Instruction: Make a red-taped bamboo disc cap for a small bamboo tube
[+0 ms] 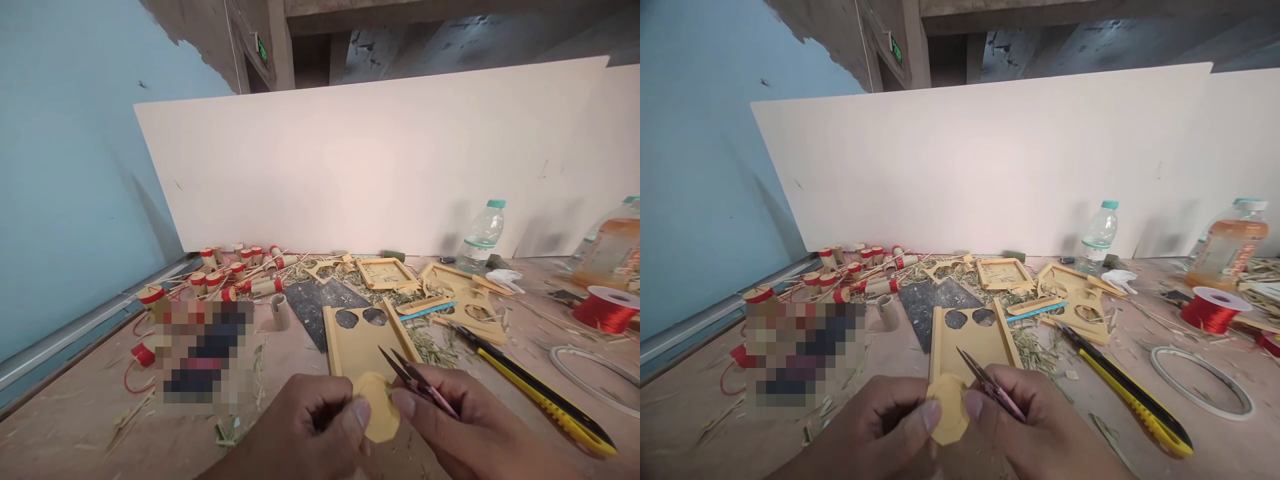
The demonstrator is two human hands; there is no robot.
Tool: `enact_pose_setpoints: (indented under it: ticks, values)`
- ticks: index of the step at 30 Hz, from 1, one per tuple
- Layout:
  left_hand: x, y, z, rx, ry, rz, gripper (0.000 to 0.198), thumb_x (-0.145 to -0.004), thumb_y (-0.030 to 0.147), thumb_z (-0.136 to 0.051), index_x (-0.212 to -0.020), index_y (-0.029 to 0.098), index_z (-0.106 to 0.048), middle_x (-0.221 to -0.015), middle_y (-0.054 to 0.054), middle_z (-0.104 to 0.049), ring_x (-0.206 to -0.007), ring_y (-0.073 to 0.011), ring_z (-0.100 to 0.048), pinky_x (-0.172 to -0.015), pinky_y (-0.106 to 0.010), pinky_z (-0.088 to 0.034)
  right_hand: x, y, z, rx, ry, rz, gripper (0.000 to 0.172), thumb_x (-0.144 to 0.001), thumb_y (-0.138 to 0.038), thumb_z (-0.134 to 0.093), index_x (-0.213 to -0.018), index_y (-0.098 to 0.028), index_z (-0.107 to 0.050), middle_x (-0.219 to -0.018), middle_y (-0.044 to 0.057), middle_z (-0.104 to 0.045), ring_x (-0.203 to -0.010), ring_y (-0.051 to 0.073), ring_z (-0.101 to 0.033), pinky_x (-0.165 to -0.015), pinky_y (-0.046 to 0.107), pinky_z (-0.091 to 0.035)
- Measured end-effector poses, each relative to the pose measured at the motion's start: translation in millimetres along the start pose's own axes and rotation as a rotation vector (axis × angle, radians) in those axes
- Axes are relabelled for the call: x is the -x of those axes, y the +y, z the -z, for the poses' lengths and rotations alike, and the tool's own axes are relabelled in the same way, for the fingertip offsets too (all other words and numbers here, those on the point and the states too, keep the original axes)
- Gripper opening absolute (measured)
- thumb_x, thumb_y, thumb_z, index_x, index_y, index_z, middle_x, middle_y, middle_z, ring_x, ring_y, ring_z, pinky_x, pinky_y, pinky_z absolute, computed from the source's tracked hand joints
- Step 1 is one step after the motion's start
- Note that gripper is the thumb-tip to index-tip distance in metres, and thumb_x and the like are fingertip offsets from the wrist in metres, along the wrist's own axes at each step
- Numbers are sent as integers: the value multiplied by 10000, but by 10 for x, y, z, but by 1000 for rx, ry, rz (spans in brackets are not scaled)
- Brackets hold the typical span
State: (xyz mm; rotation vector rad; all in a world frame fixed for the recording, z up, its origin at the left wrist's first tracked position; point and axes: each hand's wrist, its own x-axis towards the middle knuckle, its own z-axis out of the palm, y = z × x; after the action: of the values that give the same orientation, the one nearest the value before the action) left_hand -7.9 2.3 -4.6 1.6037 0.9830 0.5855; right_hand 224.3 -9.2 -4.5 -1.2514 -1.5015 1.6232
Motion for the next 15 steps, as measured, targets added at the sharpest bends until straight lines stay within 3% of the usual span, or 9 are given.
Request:
enact_pose_setpoints:
  ticks: [5, 15]
  values:
    - [-30, 47, 84, 54, 171, -24, 522, -961, 662, -568, -749, 186, -606, -674, 10, -492, -618, -144, -426, -568, -252, -317, 38, -79, -38, -149, 32, -168, 883, -661, -1041, -615, -935, -206, -695, -613, -128, -291, -521, 80, -177, -461, 198, -165]
    - [-35, 82, 78, 80, 203, 11, 578, -909, 736, -584, -686, 203, -567, -573, 40, -421, -522, -121, -350, -506, -256, -252, 52, 63, -6, -128, -41, -171, 761, -734, -976, -661, -833, -222, -695, -558, -116, -285, -501, 93, -170, -412, 211, -126]
